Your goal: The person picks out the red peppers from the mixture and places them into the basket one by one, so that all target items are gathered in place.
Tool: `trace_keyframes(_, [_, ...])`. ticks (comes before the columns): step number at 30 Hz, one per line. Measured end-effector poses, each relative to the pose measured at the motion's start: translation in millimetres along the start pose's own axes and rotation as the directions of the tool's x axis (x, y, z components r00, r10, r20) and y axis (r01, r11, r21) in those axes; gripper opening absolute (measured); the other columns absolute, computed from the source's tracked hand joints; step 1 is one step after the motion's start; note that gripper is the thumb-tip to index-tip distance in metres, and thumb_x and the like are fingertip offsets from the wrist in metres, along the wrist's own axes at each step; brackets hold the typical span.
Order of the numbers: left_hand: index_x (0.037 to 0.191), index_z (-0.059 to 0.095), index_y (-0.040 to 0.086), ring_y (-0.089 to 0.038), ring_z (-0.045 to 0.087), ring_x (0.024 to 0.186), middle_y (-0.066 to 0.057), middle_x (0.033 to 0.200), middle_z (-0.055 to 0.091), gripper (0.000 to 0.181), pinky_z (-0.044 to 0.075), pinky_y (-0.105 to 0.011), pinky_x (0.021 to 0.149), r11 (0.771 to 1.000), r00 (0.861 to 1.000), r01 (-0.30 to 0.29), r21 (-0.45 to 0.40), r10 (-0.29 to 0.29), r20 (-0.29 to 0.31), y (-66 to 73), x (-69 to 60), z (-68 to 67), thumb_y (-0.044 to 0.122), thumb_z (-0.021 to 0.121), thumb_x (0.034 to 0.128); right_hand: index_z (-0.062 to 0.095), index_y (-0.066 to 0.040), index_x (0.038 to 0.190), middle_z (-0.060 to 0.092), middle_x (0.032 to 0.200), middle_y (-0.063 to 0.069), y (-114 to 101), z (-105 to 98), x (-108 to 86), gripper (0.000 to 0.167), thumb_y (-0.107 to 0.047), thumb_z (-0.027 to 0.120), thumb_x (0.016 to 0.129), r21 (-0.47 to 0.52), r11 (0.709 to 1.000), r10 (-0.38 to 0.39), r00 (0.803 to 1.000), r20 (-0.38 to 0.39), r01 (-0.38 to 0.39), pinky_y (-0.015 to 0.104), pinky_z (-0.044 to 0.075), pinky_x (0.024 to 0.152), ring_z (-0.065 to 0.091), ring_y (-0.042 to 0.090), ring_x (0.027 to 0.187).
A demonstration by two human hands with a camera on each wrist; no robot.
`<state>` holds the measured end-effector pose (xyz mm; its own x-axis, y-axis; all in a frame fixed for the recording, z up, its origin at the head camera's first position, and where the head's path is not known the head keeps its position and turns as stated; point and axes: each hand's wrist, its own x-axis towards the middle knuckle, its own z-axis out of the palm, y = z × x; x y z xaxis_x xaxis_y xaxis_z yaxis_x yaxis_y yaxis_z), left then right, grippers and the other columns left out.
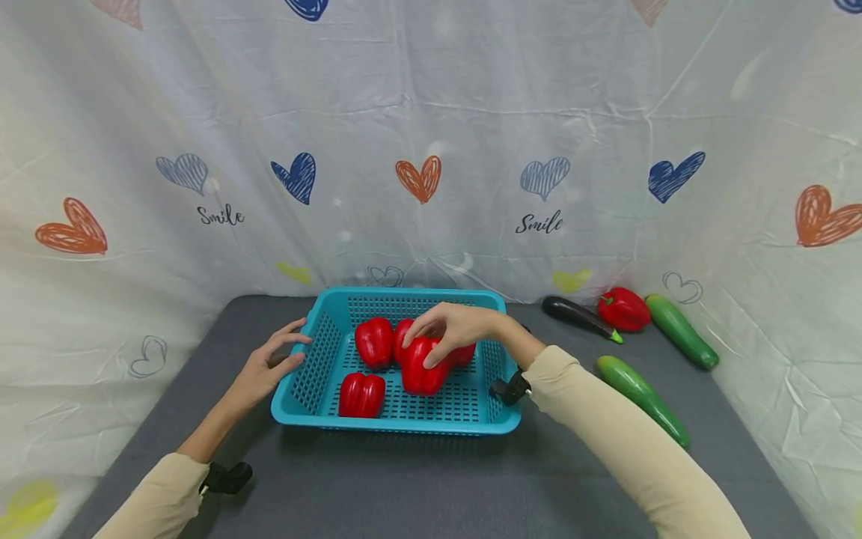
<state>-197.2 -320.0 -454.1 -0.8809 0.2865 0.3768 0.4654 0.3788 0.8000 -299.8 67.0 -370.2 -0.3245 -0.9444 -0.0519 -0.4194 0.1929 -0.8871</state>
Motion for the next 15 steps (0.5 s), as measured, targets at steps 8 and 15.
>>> trace_keyframes(8, [0.132,0.056,-0.005,-0.043,0.059,0.116,-0.025,0.159,0.028,0.029,0.052,-0.024,0.087,1.0,1.0,0.008,0.0,-0.008,0.006,-1.1,-0.7,0.1,-0.004,0.054,0.1032,0.067,0.0,0.126,0.065,0.121,0.005,0,9,16.3,0.045,-0.006,0.082,0.085,-0.101,0.995,0.002,0.998,0.06,0.004,0.036,0.056,0.085,0.057,0.022,0.114])
trace_keyframes(15, [0.133,0.057,-0.003,-0.041,0.058,0.118,-0.023,0.16,0.029,0.03,0.052,-0.024,0.088,1.0,1.0,0.013,0.007,-0.013,0.007,-4.2,-0.4,-0.3,-0.003,0.055,0.1032,0.069,-0.005,0.126,0.064,0.121,0.001,0,16,22.2,0.042,-0.01,0.082,0.086,-0.126,0.991,0.056,0.994,0.094,-0.044,0.034,0.056,0.084,0.056,0.02,0.115])
